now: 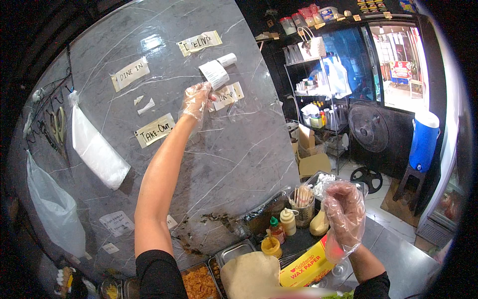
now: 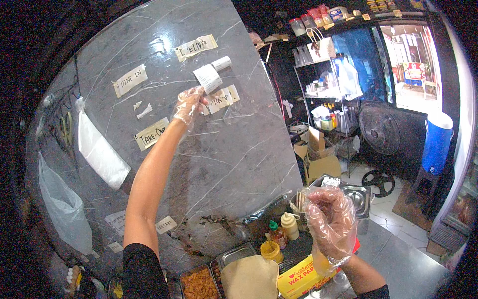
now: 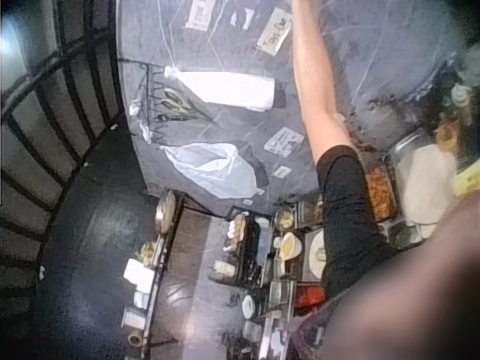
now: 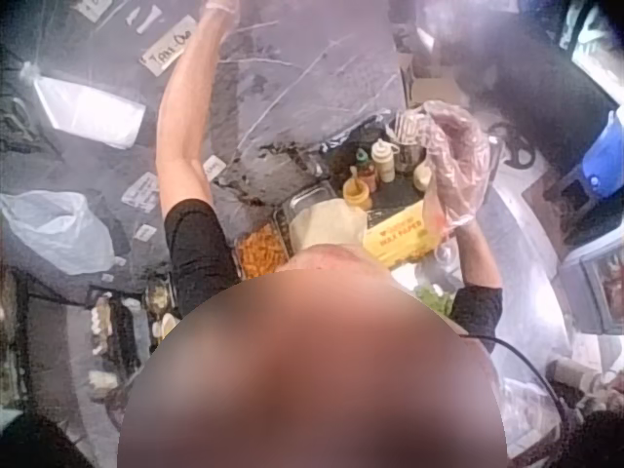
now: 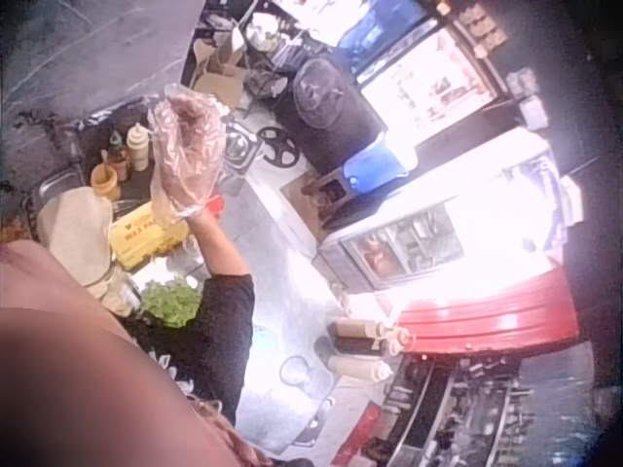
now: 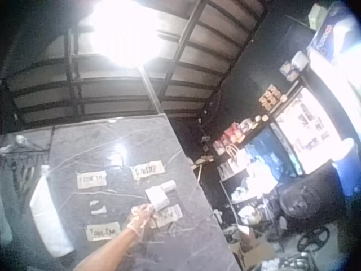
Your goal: The person assembles a taco by placing a tortilla on a cutting board, adding shredded cheese, fried meat, and chopped vegetables. They wash and dry their hands, put on disposable gloves, and continue adding ingredients before folding the tortilla.
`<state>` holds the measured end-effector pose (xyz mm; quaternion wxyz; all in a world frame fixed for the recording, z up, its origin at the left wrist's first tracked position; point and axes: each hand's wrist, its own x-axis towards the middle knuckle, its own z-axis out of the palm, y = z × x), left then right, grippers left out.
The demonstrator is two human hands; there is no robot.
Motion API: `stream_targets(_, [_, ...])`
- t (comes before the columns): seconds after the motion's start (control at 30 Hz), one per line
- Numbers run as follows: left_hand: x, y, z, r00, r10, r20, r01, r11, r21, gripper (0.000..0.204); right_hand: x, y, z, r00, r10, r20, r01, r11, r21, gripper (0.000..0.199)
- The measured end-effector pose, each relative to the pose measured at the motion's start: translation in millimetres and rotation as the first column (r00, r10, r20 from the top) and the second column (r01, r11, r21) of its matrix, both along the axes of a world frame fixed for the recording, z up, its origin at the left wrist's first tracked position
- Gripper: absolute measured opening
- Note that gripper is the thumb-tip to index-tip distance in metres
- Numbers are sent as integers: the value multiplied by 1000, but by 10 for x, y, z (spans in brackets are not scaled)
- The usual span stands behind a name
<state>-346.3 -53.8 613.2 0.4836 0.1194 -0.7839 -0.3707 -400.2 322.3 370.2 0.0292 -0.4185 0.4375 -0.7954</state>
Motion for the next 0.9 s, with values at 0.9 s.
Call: stream_targets(0.9, [4505,3765,-1617,802,469,-369,-584,746,-320,13,1422,-54,149,830,-233,-506,-157,774,-613,15])
